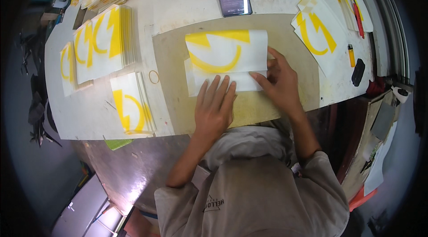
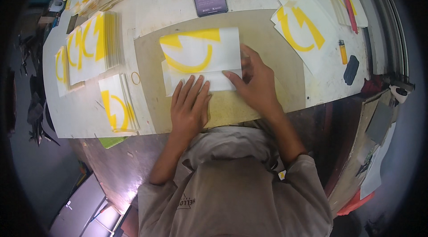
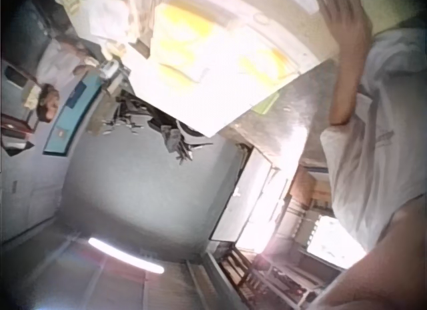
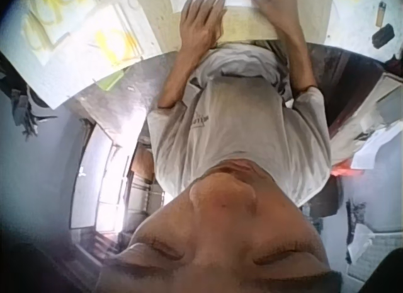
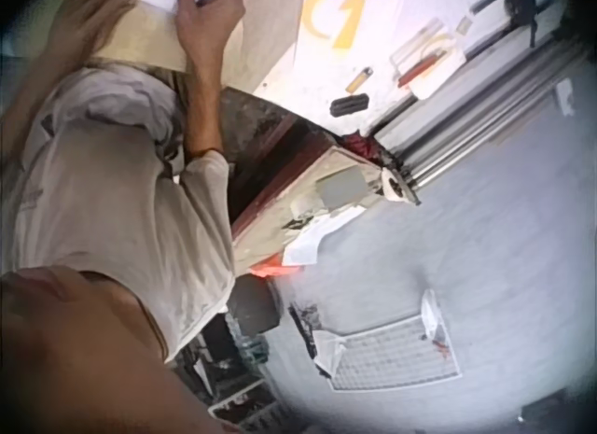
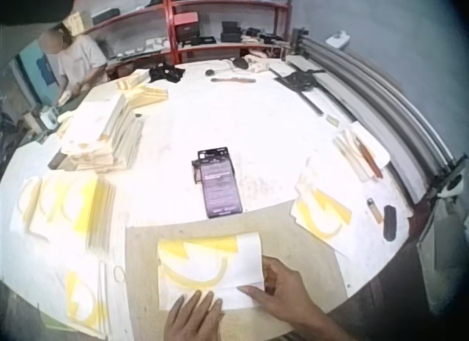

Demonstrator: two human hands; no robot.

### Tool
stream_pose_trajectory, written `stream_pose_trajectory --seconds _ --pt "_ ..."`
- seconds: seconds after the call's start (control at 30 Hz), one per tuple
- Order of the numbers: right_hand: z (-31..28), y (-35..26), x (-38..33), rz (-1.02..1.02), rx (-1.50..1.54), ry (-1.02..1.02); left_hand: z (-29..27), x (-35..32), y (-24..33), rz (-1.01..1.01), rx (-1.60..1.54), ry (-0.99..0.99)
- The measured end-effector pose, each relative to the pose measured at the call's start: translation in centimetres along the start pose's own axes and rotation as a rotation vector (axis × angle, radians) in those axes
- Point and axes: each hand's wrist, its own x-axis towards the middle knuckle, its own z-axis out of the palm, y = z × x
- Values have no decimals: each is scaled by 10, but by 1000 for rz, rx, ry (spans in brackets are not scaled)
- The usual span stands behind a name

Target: The person repeatedly folds white paper sheets with yellow printed designs in half, presses the crease with both hands, and places the folded sheets into a stack on the table. The process is repeated for multiple sheets throughout the clip.

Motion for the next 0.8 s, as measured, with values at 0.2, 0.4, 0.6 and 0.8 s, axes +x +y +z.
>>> stream_pose_trajectory --seconds 0.2,0.4,0.6,0.8 --pt "4 4 -41 -519 -526 28 4 4 -5 3 6 -15" --pt "7 20 -57 -619 -685 -84 -7 -17 -8 -32 -33 -172" --pt "29 13 -77 -497 -829 -106 -26 -32 -12 -90 -9 -426" --pt "-16 20 -90 -399 -991 20 -25 -30 10 -101 105 -436"
